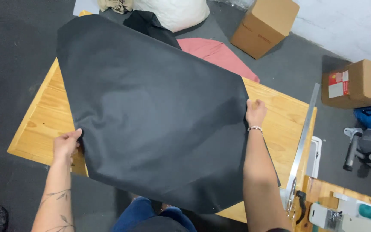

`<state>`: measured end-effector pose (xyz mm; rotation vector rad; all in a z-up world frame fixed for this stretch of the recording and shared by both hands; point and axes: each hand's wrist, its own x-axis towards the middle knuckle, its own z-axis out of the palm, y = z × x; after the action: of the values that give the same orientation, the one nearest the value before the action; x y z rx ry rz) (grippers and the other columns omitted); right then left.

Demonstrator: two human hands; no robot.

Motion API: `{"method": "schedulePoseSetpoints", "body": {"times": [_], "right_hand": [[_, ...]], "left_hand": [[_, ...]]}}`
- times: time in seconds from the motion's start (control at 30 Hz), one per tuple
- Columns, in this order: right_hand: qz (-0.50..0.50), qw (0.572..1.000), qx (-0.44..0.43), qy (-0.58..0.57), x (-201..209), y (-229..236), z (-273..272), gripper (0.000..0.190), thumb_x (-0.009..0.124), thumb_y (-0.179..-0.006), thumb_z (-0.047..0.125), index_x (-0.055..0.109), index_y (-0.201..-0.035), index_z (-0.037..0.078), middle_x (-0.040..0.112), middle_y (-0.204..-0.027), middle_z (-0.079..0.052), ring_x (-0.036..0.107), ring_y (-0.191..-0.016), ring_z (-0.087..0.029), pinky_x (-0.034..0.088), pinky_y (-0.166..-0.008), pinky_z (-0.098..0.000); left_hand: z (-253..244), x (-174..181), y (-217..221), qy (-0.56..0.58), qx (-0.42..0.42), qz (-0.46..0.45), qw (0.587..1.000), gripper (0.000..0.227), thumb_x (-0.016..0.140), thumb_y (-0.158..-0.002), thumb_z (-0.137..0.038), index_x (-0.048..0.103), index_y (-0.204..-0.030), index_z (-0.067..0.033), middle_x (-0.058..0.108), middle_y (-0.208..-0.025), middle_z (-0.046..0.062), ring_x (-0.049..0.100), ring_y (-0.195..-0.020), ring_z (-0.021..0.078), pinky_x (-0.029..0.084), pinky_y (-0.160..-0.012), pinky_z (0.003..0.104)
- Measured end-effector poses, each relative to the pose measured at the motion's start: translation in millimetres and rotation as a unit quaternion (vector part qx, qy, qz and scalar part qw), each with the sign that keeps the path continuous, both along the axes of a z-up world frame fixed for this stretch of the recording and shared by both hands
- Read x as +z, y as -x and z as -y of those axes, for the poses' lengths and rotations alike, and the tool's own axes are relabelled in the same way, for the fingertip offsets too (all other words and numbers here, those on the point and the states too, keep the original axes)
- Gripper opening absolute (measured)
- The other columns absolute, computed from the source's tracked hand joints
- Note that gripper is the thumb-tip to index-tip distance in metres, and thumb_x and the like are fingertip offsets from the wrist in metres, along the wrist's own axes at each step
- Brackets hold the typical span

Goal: Measuring, marking, and pinning fabric on a workbench according to instructions in a notebook.

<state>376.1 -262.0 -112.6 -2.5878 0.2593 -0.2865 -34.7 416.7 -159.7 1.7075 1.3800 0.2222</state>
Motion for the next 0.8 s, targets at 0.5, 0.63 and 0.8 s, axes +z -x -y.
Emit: {"method": "schedulePoseSetpoints", "body": {"times": [0.5,0.63,0.8], "right_hand": [[-0.240,0.949,0.076,-0.192,94.1,-34.7,-50.1,0.051,0.079,-0.090,0.046,0.068,-0.125,0.010,0.064,-0.126,-0.021,0.059,-0.123,-0.035,0.048,-0.099,-0.0450],[-0.196,0.897,0.106,-0.381,51.0,-66.6,-5.3,0.019,0.070,-0.103,0.028,0.070,-0.120,0.019,0.068,-0.116,-0.006,0.068,-0.105,-0.019,0.058,-0.089,-0.0332],[-0.164,0.815,0.111,-0.545,135.9,-11.1,7.6,0.021,0.059,-0.107,0.018,0.062,-0.126,0.011,0.070,-0.108,-0.003,0.070,-0.100,-0.013,0.059,-0.092,-0.0282]], "left_hand": [[-17.4,65.7,-22.9,0.145,0.030,0.095,0.984,0.025,0.072,-0.099,-0.039,0.072,-0.115,-0.0197,0.074,-0.099,0.007,0.071,-0.092,0.0142,0.052,-0.068,0.027],[-28.0,91.9,-44.0,0.125,0.032,0.137,0.982,0.022,0.076,-0.096,-0.033,0.072,-0.112,-0.0175,0.071,-0.099,0.009,0.067,-0.091,0.0177,0.054,-0.075,0.035],[-34.0,183.6,-80.3,0.104,0.031,0.203,0.973,0.011,0.069,-0.100,-0.034,0.067,-0.105,-0.0247,0.057,-0.096,-0.006,0.054,-0.089,0.0084,0.048,-0.078,0.027]]}}
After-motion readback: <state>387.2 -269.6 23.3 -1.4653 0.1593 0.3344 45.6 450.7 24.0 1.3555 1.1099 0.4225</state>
